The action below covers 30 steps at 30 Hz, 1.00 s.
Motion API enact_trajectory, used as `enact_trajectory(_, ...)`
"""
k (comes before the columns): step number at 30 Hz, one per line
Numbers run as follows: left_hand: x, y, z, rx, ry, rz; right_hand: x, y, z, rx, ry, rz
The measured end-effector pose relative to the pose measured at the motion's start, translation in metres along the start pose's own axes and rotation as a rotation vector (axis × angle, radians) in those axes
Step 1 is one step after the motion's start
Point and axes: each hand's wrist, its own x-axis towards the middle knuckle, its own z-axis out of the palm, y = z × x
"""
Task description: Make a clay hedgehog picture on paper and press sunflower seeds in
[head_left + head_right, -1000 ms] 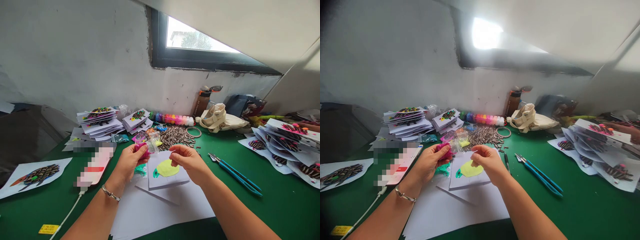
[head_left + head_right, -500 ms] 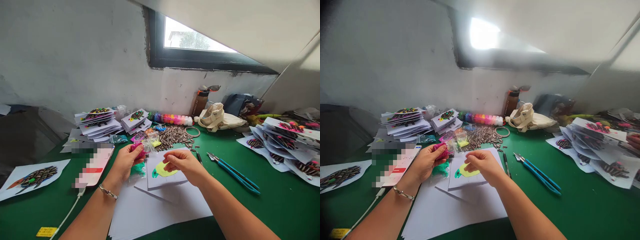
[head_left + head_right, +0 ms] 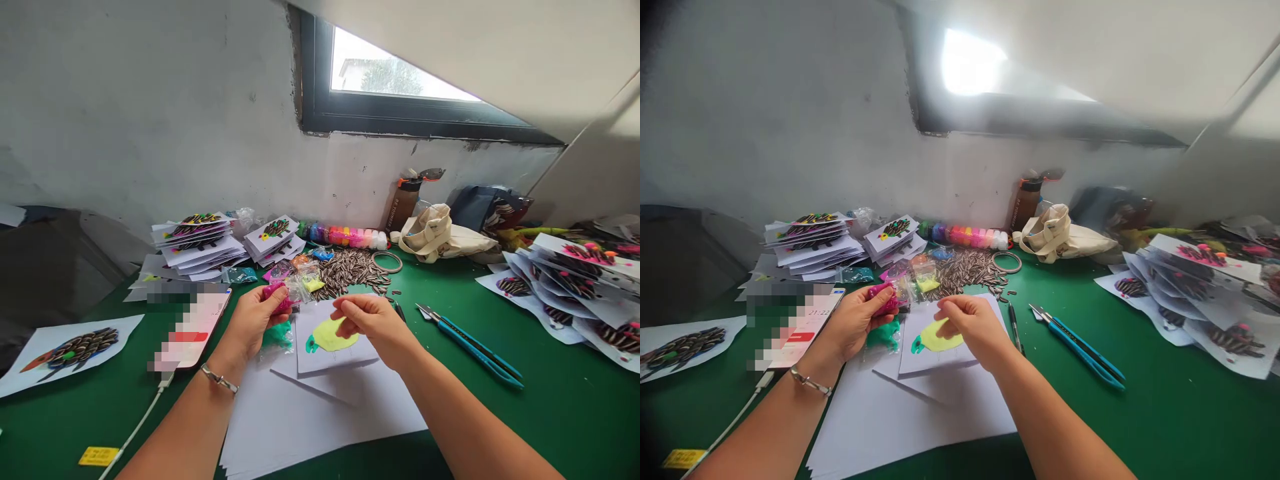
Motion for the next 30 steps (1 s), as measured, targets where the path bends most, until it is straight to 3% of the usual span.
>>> enact_trajectory(4,0.0003,-0.0012,0.0001,0.003,-0.009,0.0,-0.0023,-0.0032,-0.0013,-0.123,0.047,-0.036)
enact_trajectory(11,-0.0003,-0.0014,0.0011,0.003,-0.002,0.005,0.0005,0.0004,0.0008,-0.022,0.015,-0.044)
enact_trajectory(16,0.0,-0.0023,0.001,-0.008,-0.005,-0.004,-0.0003,-0.0005,0.0013,-0.188,0.02,-0.024)
enact_trajectory(23,0.0008,-0.004,0.0011,0.008,-0.001,-0.013,-0.0009,0.0012,0.0024,-0.015,-0.002,-0.037)
enact_trajectory(30,-0.0004,-0.0025,0.0018,0.013,-0.012,-0.007,0.0006,0.0028,-0.0011,-0.153,0.004,-0.062)
